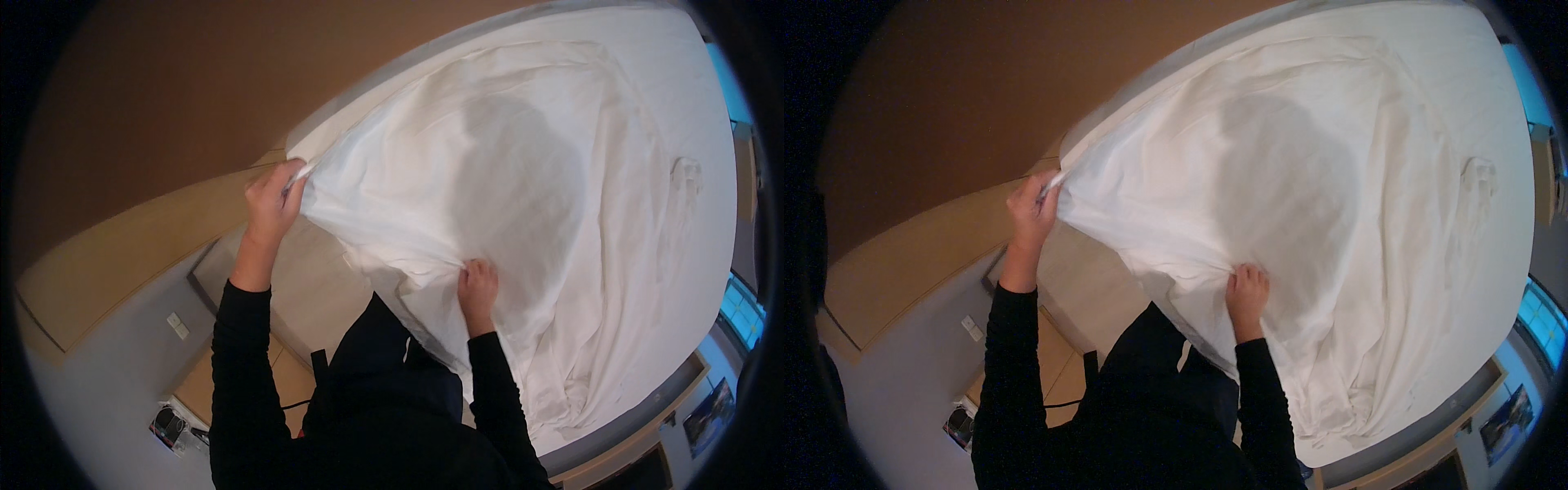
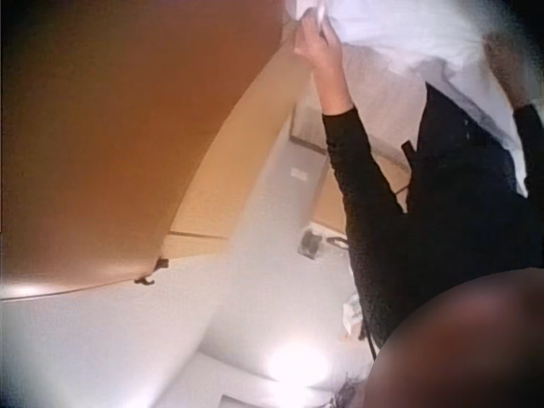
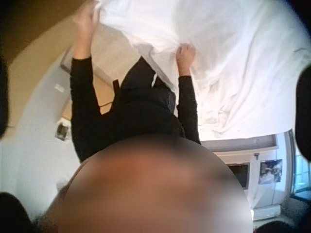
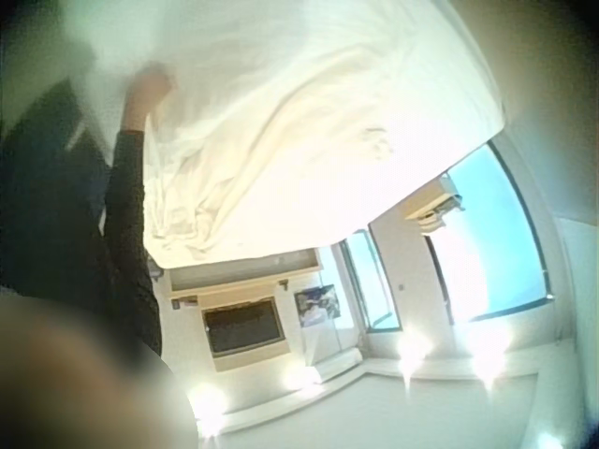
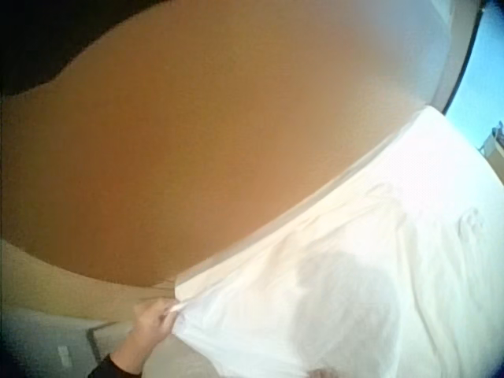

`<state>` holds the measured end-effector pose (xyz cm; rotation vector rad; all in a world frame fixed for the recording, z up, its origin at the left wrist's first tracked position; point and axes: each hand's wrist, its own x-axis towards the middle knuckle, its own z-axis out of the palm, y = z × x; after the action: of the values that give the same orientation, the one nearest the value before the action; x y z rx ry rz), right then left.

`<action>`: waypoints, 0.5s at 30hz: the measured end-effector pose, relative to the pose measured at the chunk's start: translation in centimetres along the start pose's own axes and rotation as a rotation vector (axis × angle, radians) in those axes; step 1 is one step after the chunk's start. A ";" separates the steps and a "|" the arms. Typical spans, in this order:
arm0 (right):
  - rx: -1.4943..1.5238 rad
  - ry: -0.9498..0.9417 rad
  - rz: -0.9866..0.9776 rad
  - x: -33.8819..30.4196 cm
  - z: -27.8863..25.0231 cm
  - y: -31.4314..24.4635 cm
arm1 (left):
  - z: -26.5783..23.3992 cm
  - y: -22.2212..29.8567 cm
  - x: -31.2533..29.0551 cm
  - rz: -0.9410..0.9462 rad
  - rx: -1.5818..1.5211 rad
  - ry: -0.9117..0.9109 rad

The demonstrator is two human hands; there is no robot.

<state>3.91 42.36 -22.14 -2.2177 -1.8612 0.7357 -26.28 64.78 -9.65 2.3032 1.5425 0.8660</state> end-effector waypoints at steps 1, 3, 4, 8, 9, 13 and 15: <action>0.096 -0.056 -0.030 0.6 0.2 1.5 | -0.4 0.5 0.8 0.010 0.145 -0.013; 0.392 -0.201 0.037 1.3 -0.4 3.6 | -0.6 0.7 2.1 0.019 0.444 -0.039; 0.590 -0.294 0.137 1.4 -1.1 4.6 | 0.1 0.6 2.5 -0.031 0.523 -0.108; 0.761 -0.075 0.498 3.0 -2.8 5.8 | 6.4 -2.8 3.7 -0.171 0.638 -0.326; 0.595 0.065 0.437 3.3 -3.1 5.7 | 8.0 -4.1 3.8 -0.219 0.419 -0.309; 0.079 0.467 0.139 2.8 -3.1 3.7 | 13.3 -10.2 1.1 -0.651 -0.389 -0.142; 0.020 0.493 -0.002 0.8 -2.3 1.5 | 13.8 -12.6 -2.4 -0.654 -0.468 -0.003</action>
<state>6.42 43.22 -20.98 -2.1318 -1.5978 0.1747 -28.32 69.54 -27.74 1.3525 1.7039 0.9015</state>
